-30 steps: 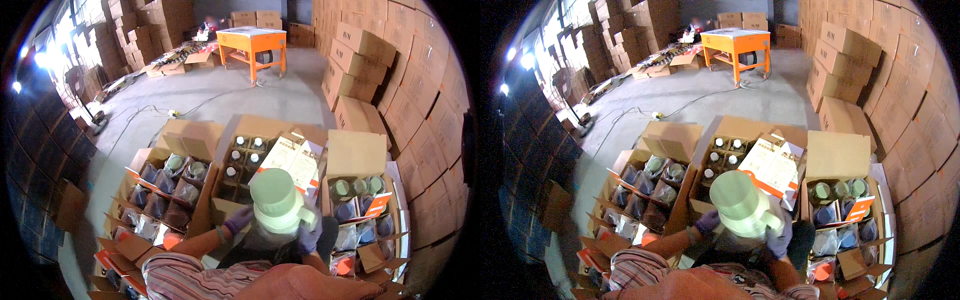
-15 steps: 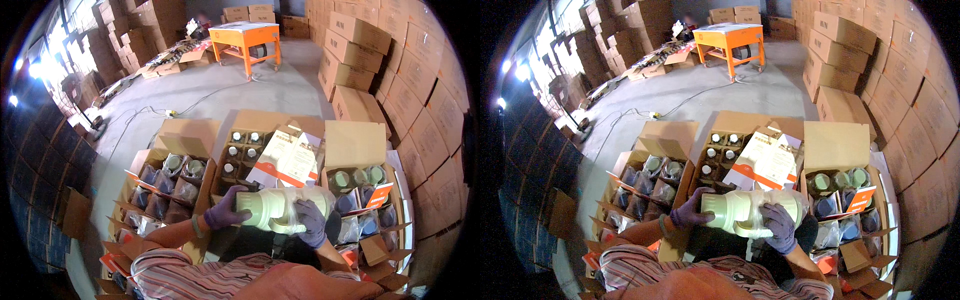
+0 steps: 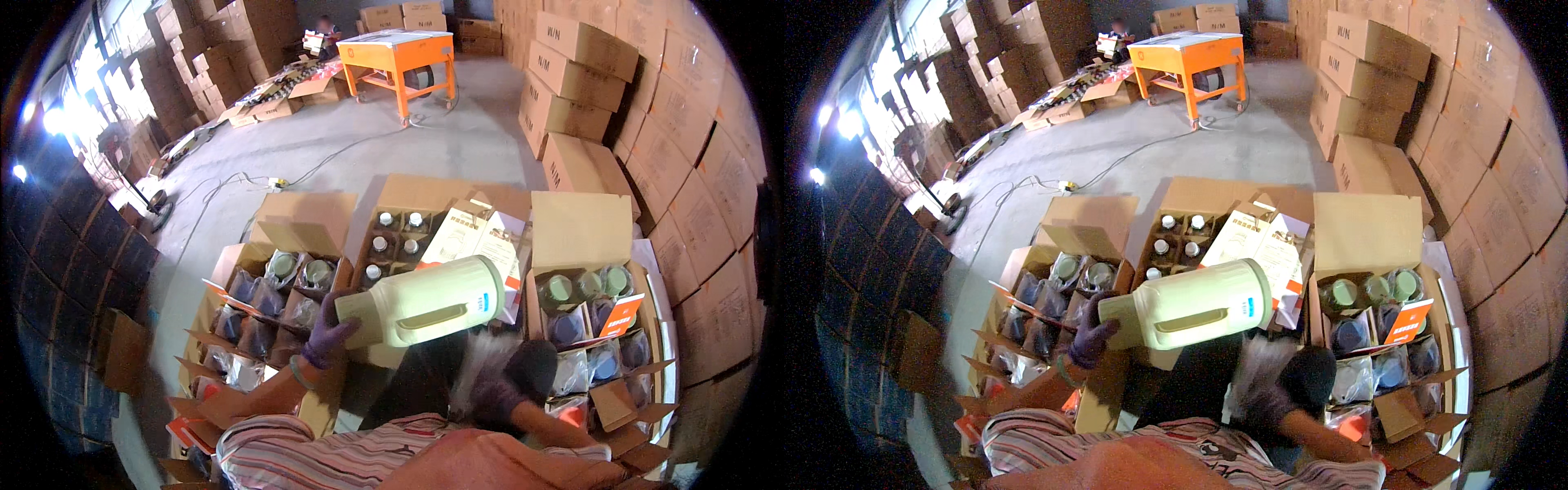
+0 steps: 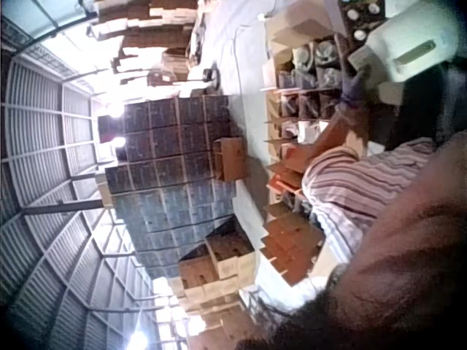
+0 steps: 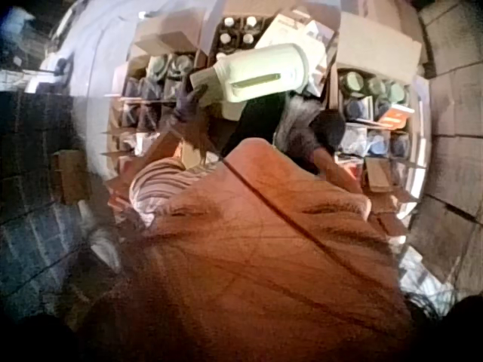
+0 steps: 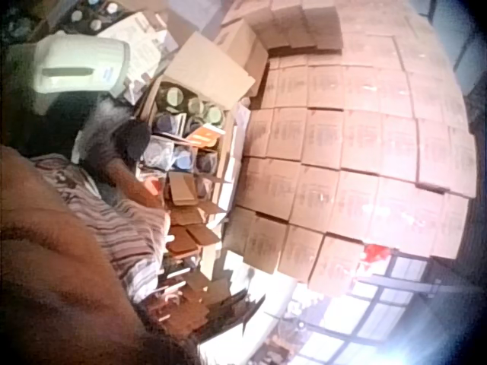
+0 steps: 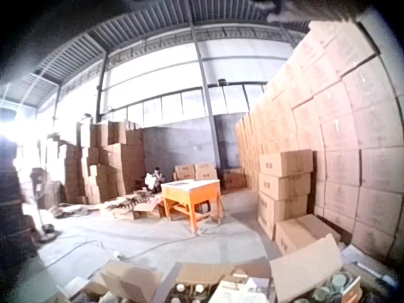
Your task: The person places plastic bottles into a plastic bag, puts the bag into a cardboard box, and then repeats the process by handling a lid and another bottle.
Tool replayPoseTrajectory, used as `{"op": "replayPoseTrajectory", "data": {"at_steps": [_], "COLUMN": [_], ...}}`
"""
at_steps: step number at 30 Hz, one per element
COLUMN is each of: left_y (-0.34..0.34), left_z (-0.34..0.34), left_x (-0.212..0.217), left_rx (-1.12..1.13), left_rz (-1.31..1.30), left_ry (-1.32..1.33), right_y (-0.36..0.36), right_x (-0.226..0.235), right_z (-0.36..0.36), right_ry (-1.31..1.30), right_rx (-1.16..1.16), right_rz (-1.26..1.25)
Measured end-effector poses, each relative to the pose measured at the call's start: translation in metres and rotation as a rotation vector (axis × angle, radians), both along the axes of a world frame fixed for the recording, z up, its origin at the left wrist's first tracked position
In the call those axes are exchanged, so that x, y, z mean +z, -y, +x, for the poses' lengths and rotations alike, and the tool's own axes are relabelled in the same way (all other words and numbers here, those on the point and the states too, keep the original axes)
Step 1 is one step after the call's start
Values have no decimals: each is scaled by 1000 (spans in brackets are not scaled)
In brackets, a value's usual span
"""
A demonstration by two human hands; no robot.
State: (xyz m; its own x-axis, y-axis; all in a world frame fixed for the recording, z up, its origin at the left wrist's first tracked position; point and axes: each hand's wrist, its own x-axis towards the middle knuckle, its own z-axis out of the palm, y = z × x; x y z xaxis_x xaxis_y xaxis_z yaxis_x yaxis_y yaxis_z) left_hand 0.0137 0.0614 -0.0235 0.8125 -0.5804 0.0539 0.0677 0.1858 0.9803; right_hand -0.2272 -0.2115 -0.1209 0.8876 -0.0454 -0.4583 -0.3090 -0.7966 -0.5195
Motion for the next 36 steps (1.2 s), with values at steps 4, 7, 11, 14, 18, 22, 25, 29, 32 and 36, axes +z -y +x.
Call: {"op": "replayPoseTrajectory", "data": {"at_steps": [4,7,11,14,18,22,25,29,32,36], "left_y": [14,-4,13,24,47,65,85,104,112,115], "left_z": [-5,-11,-25,-33,-43,-80,-92,-75,-51,-5], "left_x": [-14,-17,-29,-55,-53,10,-4,-17,-36,-115], "left_rx": [-41,-74,-300,-471,-370,-642,-451,-154,-262,-641], "left_rz": [-8,33,-59,-40,448,612,708,501,422,274], "left_ry": [-45,-84,-185,-188,709,1245,1245,1204,1016,307], "right_y": [-24,21,70,69,67,57,67,53,43,16], "right_x": [-10,84,76,74,56,48,15,44,51,115], "right_z": [-36,-18,-31,-38,-60,-65,-68,-46,-47,-40], "right_ry": [-157,-2,811,649,634,617,526,723,879,995], "right_rx": [55,-58,-521,-486,-534,-657,-780,-786,-675,-310], "right_rz": [451,451,598,789,920,933,971,959,656,41]}}
